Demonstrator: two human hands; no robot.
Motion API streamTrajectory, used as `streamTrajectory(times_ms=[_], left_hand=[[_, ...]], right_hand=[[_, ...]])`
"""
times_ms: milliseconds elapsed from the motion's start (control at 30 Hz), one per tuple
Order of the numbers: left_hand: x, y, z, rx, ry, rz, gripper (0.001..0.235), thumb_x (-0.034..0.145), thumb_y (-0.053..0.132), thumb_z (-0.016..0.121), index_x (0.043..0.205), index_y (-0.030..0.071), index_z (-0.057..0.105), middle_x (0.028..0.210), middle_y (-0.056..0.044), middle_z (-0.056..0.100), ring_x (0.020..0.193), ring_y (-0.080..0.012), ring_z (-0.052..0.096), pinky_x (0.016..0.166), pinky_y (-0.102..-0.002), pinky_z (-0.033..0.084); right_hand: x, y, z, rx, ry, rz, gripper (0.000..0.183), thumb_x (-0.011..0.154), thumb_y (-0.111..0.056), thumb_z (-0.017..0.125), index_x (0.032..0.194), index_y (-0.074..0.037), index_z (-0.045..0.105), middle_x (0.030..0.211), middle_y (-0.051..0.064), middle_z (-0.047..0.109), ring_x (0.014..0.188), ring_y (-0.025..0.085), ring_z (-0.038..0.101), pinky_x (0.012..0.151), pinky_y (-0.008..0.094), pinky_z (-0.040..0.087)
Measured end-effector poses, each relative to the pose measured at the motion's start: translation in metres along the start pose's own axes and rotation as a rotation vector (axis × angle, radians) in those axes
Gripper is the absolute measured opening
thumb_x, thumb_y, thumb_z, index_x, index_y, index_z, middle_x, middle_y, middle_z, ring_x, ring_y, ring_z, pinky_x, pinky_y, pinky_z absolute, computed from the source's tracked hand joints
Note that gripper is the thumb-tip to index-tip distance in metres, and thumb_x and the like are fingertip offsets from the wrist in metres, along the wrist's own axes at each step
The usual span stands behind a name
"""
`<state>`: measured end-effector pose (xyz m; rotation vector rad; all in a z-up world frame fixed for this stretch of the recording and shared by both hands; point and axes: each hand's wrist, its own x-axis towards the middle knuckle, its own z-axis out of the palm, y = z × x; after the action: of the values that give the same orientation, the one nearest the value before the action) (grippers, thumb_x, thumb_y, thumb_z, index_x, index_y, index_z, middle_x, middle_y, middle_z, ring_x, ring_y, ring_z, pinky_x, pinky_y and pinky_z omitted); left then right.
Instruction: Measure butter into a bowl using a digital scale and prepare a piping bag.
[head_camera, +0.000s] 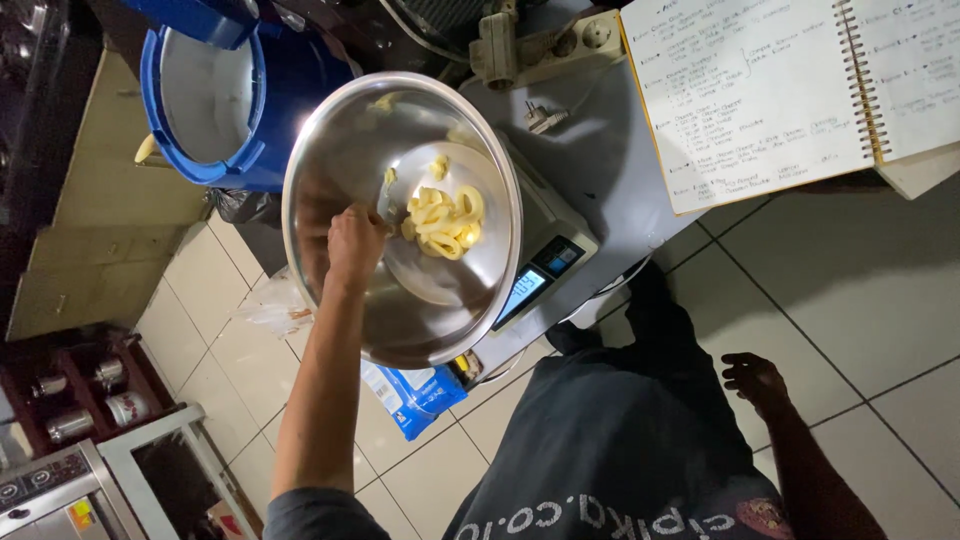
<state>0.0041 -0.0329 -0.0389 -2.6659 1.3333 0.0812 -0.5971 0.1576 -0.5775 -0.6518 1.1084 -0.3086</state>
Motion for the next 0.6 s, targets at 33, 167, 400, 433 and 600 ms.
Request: streamTrajectory(times_ms=[33,167,400,433,600], left_hand=[[0.002,-0.010,0.006,0.000,0.001,-0.003,0.023,0.076,0.020,0.084,0.091,0.005,0.075,0.095,-0.022,0.073,0.092,-0.0433,0.069,0.081,-0.050,0.054],[0.000,-0.033,0.014,-0.048,0.064,0.088,0.013,0.084,0.013,0.073,0.095,0.007,0.071,0.095,-0.020,0.074,0.092,-0.0427,0.070,0.081,-0.050,0.053],[-0.026,0.002,-0.012,0.080,0.237,0.144,0.018,0.085,0.011,0.074,0.100,0.005,0.066,0.096,-0.019,0.071,0.092,-0.0419,0.067,0.079,-0.051,0.052],[-0.028,0.002,-0.008,0.081,0.238,0.143,0.018,0.085,0.011,0.074,0.100,0.005,0.066,0.096,-0.019,0.071,0.092,-0.0419,0.067,0.079,-0.051,0.052],[-0.024,-0.013,0.023,0.210,0.268,0.200,0.012,0.091,0.003,0.065,0.103,0.005,0.065,0.107,-0.017,0.069,0.101,-0.0394,0.066,0.079,-0.049,0.054]], right_hand=[[0.002,0.001,-0.003,-0.002,-0.003,0.000,0.042,0.092,-0.037,0.069,0.124,-0.009,0.071,0.092,0.008,0.074,0.076,0.018,0.070,0.062,0.034,0.054],[0.013,0.007,-0.015,0.027,-0.051,-0.023,0.043,0.091,-0.037,0.070,0.124,-0.009,0.071,0.091,0.007,0.073,0.075,0.018,0.069,0.060,0.033,0.051],[0.002,-0.058,0.002,-0.110,0.061,0.168,0.036,0.096,-0.028,0.065,0.124,-0.007,0.071,0.092,0.008,0.074,0.077,0.020,0.068,0.067,0.035,0.053],[0.006,-0.051,-0.001,-0.110,0.059,0.168,0.036,0.096,-0.028,0.065,0.124,-0.007,0.071,0.092,0.008,0.074,0.077,0.020,0.068,0.067,0.035,0.053],[0.019,-0.024,-0.016,0.000,0.017,0.130,0.035,0.094,-0.023,0.069,0.124,-0.005,0.072,0.090,0.010,0.072,0.075,0.020,0.067,0.063,0.036,0.049]])
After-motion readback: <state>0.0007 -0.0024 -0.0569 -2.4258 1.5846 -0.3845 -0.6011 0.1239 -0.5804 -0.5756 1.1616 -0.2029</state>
